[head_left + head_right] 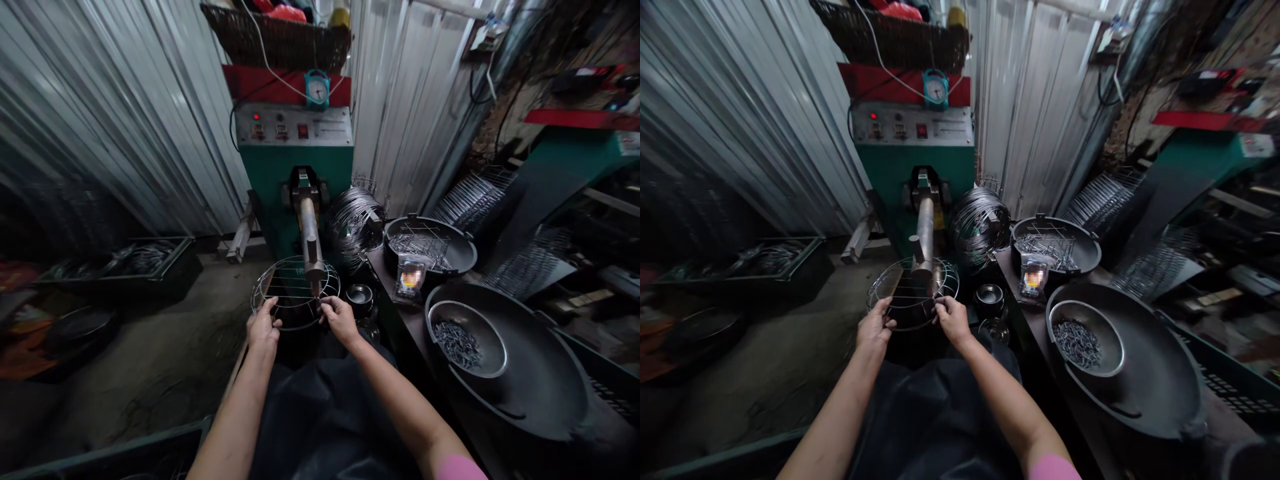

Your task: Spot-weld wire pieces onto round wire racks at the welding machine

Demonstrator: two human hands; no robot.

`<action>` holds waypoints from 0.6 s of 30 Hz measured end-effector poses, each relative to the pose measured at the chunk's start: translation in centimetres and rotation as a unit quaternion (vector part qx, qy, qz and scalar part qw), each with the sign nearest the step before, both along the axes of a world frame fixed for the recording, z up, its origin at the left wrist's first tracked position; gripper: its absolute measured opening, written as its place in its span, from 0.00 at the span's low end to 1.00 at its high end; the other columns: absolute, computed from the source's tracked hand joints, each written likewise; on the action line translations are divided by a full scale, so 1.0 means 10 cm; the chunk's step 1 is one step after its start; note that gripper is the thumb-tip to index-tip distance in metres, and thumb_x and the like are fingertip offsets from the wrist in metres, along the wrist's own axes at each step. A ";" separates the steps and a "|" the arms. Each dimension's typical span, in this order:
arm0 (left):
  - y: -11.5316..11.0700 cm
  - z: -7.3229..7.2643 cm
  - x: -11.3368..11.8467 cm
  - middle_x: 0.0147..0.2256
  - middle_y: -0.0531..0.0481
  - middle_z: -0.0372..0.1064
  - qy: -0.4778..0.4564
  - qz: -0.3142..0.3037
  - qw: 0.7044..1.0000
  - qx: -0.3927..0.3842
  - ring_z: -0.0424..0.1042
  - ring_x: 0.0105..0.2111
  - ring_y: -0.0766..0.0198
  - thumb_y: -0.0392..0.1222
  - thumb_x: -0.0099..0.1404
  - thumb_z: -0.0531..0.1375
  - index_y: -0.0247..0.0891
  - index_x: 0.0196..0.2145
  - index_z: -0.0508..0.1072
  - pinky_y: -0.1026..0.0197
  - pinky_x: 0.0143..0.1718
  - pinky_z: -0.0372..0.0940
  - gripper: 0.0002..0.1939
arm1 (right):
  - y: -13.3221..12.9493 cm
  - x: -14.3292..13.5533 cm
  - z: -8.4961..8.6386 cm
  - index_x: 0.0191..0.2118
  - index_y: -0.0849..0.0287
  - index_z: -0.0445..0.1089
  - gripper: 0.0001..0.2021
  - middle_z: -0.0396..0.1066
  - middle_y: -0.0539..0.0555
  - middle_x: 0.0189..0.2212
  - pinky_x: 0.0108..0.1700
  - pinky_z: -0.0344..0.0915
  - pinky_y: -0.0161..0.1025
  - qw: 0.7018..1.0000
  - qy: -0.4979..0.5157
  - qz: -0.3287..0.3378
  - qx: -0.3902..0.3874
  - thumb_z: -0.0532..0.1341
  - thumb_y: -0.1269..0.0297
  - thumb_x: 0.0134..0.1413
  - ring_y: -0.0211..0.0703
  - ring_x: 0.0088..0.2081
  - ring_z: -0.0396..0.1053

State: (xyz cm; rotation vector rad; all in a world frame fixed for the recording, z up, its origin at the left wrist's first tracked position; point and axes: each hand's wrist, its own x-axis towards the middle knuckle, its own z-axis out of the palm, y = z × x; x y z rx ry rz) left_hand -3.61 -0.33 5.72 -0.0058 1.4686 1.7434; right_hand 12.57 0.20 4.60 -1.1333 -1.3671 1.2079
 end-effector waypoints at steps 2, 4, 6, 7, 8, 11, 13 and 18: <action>0.01 -0.02 0.01 0.19 0.60 0.52 0.004 0.008 1.000 -0.008 0.49 0.16 0.75 0.39 0.29 0.67 0.35 0.21 0.60 0.69 0.12 0.42 0.21 | 0.02 0.00 -0.01 0.31 0.60 0.68 0.08 0.69 0.48 0.22 0.20 0.59 0.30 1.000 -0.024 -0.001 0.011 0.54 0.64 0.49 0.32 0.17 0.64; 0.01 -0.03 0.02 0.19 0.60 0.52 0.011 0.007 1.000 -0.017 0.49 0.16 0.75 0.39 0.31 0.67 0.36 0.21 0.60 0.69 0.12 0.44 0.20 | 0.02 0.00 -0.02 0.33 0.60 0.69 0.09 0.70 0.48 0.22 0.20 0.59 0.30 0.999 -0.049 -0.005 0.020 0.54 0.64 0.49 0.33 0.17 0.64; -0.01 -0.02 0.04 0.19 0.59 0.52 0.019 0.007 0.999 -0.031 0.50 0.16 0.74 0.40 0.33 0.67 0.35 0.21 0.60 0.69 0.13 0.46 0.20 | -0.01 0.01 -0.02 0.36 0.60 0.70 0.10 0.69 0.48 0.20 0.20 0.60 0.30 0.998 -0.059 -0.008 0.014 0.54 0.64 0.50 0.34 0.18 0.65; -0.02 0.00 0.04 0.19 0.59 0.52 0.022 0.007 0.999 -0.037 0.51 0.17 0.73 0.40 0.34 0.67 0.35 0.22 0.60 0.68 0.13 0.47 0.20 | -0.03 0.03 -0.03 0.38 0.60 0.70 0.11 0.69 0.48 0.20 0.20 0.60 0.30 0.998 -0.058 -0.010 0.011 0.55 0.63 0.50 0.35 0.19 0.66; -0.04 0.01 0.04 0.20 0.58 0.53 0.021 0.004 0.999 -0.040 0.52 0.17 0.73 0.41 0.35 0.68 0.35 0.22 0.60 0.68 0.14 0.49 0.20 | -0.07 0.06 -0.05 0.40 0.60 0.70 0.13 0.69 0.49 0.21 0.20 0.61 0.31 0.998 -0.056 -0.013 0.010 0.55 0.62 0.50 0.37 0.21 0.67; -0.12 -0.01 -0.04 0.24 0.56 0.56 -0.006 -0.025 0.999 -0.020 0.56 0.19 0.71 0.49 0.42 0.67 0.36 0.27 0.62 0.67 0.17 0.53 0.21 | -0.28 0.30 -0.22 0.46 0.59 0.67 0.16 0.72 0.52 0.28 0.25 0.66 0.33 0.996 -0.078 -0.030 0.042 0.55 0.60 0.52 0.38 0.25 0.70; -0.21 -0.11 -0.14 0.25 0.55 0.58 -0.053 -0.057 0.997 -0.002 0.60 0.21 0.69 0.55 0.51 0.61 0.37 0.30 0.63 0.65 0.20 0.58 0.19 | -0.48 0.57 -0.43 0.45 0.60 0.68 0.14 0.73 0.55 0.33 0.33 0.68 0.37 0.987 -0.131 -0.046 0.077 0.54 0.61 0.54 0.39 0.29 0.71; -0.56 -0.74 -0.34 0.26 0.51 0.62 -0.034 -0.117 0.990 -0.071 0.63 0.21 0.66 0.51 0.58 0.52 0.39 0.32 0.64 0.63 0.22 0.62 0.13 | -1.09 1.24 -0.90 0.41 0.61 0.69 0.12 0.72 0.59 0.36 0.44 0.67 0.41 0.950 -0.276 0.005 0.149 0.52 0.65 0.56 0.43 0.40 0.70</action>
